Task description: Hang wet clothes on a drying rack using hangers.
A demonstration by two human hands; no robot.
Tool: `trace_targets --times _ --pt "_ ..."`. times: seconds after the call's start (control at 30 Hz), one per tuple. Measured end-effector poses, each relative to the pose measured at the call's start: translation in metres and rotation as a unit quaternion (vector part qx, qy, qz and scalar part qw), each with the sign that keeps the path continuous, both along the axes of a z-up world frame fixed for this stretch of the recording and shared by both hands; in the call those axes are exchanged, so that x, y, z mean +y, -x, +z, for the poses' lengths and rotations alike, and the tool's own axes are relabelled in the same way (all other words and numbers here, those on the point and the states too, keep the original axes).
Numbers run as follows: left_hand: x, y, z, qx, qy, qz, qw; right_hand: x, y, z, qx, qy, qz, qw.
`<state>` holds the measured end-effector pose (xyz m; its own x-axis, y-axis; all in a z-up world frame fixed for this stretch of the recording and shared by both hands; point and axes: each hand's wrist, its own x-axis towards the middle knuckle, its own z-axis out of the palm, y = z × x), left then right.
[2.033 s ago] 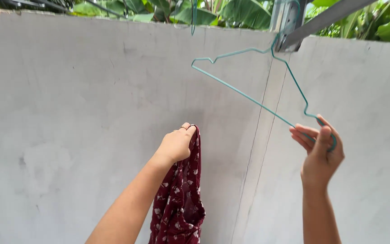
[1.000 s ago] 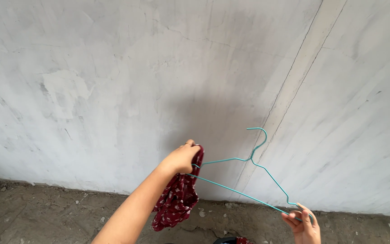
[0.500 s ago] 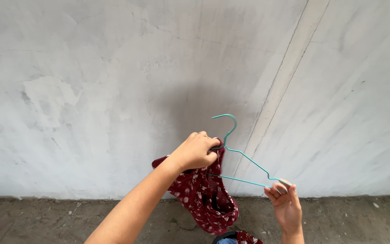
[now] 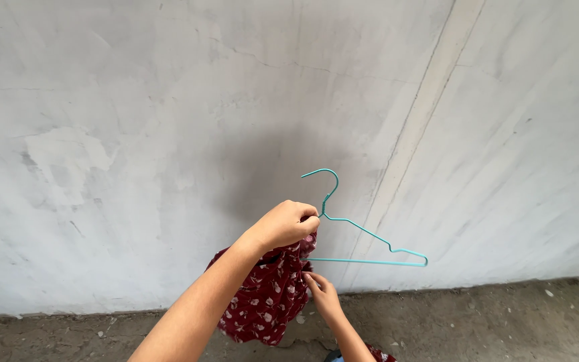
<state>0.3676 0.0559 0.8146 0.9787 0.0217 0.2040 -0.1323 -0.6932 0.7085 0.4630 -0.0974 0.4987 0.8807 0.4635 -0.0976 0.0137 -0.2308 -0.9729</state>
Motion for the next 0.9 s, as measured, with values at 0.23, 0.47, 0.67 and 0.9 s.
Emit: trace_targets --times 0.23,0.47,0.67,0.9 --pt "0.028 0.019 0.011 -0.005 0.006 -0.005 1.0 0.022 -0.011 0.032 -0.055 0.124 -0.002 0.991" --pt "0.043 0.033 0.019 -0.025 -0.025 -0.005 0.999 0.043 -0.03 -0.003 -0.189 0.071 0.125 0.971" --pt "0.06 0.031 0.01 -0.052 -0.145 0.024 0.988 0.043 -0.043 0.002 -0.12 0.17 0.128 0.97" --pt "0.097 0.037 -0.002 -0.029 -0.166 0.072 0.983 -0.024 -0.091 0.059 -0.096 0.168 0.057 0.979"
